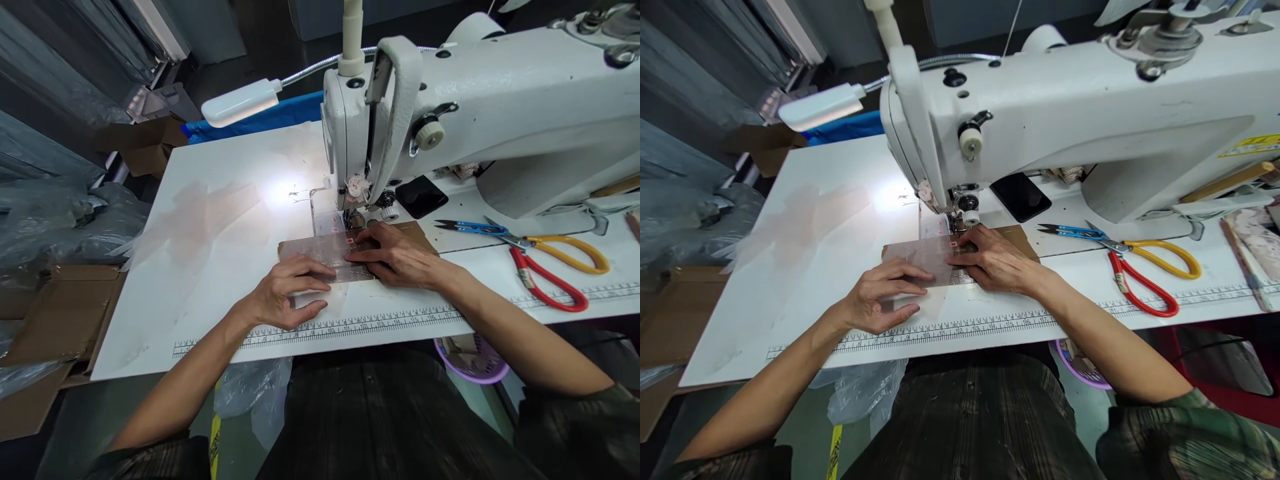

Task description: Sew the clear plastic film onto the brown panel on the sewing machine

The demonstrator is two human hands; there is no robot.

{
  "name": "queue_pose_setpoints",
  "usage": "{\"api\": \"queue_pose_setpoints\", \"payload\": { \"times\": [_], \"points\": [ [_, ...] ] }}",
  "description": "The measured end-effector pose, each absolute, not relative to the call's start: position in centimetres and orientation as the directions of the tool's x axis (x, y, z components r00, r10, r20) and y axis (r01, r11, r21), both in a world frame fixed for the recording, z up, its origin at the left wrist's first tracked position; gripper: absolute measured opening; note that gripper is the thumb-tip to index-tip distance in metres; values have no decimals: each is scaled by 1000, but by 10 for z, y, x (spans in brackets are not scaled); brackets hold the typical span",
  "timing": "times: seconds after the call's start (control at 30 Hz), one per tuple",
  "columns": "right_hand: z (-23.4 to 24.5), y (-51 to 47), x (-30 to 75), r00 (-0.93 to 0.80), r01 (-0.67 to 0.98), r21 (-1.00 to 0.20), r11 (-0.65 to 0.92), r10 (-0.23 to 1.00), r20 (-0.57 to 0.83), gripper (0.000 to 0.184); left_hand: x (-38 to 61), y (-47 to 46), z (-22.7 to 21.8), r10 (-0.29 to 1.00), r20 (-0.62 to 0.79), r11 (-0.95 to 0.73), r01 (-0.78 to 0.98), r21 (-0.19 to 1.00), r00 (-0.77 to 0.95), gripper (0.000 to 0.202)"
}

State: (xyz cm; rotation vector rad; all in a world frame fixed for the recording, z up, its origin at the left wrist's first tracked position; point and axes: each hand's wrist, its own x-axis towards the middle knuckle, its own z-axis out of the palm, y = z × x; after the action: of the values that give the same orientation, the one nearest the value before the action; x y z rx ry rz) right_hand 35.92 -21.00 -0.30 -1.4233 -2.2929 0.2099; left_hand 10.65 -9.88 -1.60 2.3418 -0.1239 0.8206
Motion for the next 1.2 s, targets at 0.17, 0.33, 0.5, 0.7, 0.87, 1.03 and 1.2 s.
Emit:
{"api": "queue_pose_setpoints", "payload": {
  "times": [0.17,0.33,0.5,0.7,0.87,1.03,1.2],
  "points": [
    [-3,-210,359,-371,824,-342,451,887,277,34,121,-85,-8,183,660,-892,-160,423,729,17],
    [-4,-211,357,-359,833,-328,445,887,290,34,151,-60,-13,6,577,-985,-93,142,817,16],
    [-5,-209,356,-332,830,-356,430,893,304,33,169,-50,-17,-75,462,-997,-74,-20,884,27],
    [-7,-209,353,-240,841,-405,359,918,316,34,171,-49,-13,-7,360,-995,28,-92,933,36],
    [-9,-210,353,-226,849,-398,346,920,320,35,168,-47,-14,23,348,-998,45,-54,937,42],
    [-10,-211,353,-225,854,-398,334,928,297,37,167,-45,-19,24,378,-1000,23,8,925,42],
    [-9,-211,352,-216,856,-397,331,927,307,36,167,-42,-23,23,420,-999,5,45,907,42]
  ]
}}
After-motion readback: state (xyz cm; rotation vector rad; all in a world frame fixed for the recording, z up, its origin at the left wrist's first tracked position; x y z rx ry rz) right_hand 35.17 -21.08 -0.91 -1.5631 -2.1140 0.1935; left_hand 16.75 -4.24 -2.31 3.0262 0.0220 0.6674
